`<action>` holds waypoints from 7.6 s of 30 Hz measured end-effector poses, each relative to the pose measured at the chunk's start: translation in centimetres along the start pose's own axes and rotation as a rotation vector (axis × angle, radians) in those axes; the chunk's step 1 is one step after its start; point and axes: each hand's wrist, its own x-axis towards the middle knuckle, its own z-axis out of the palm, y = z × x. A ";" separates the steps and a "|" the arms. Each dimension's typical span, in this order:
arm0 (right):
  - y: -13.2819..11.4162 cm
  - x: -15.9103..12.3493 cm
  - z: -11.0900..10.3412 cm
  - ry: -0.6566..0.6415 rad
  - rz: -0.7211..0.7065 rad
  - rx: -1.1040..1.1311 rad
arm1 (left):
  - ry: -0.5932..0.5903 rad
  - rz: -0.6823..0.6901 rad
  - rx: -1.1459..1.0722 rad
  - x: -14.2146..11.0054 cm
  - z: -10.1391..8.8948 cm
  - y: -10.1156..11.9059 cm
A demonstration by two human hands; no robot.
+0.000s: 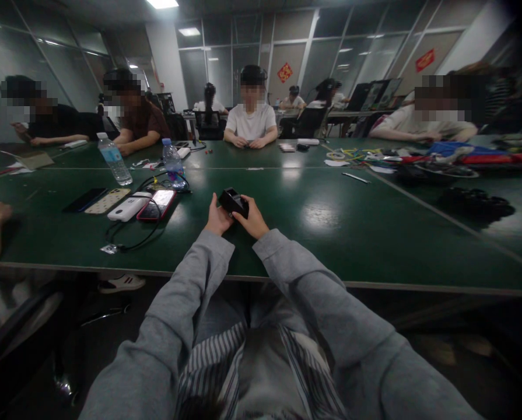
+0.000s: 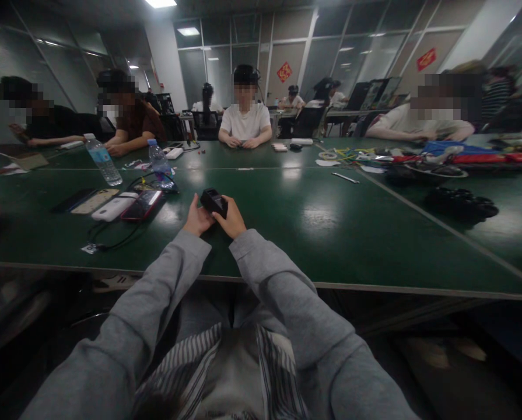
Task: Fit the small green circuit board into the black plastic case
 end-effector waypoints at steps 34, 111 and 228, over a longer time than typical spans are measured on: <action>0.6 1.3 -1.3 -0.065 0.544 0.577 | -0.228 0.031 0.074 -2.2 1.8 -0.1; -0.6 1.0 -1.5 0.013 0.643 0.761 | -0.260 -0.032 0.142 -1.6 1.4 -0.8; 2.2 0.3 -3.1 0.176 0.387 -0.625 | -0.161 0.016 -0.042 0.1 0.5 -0.8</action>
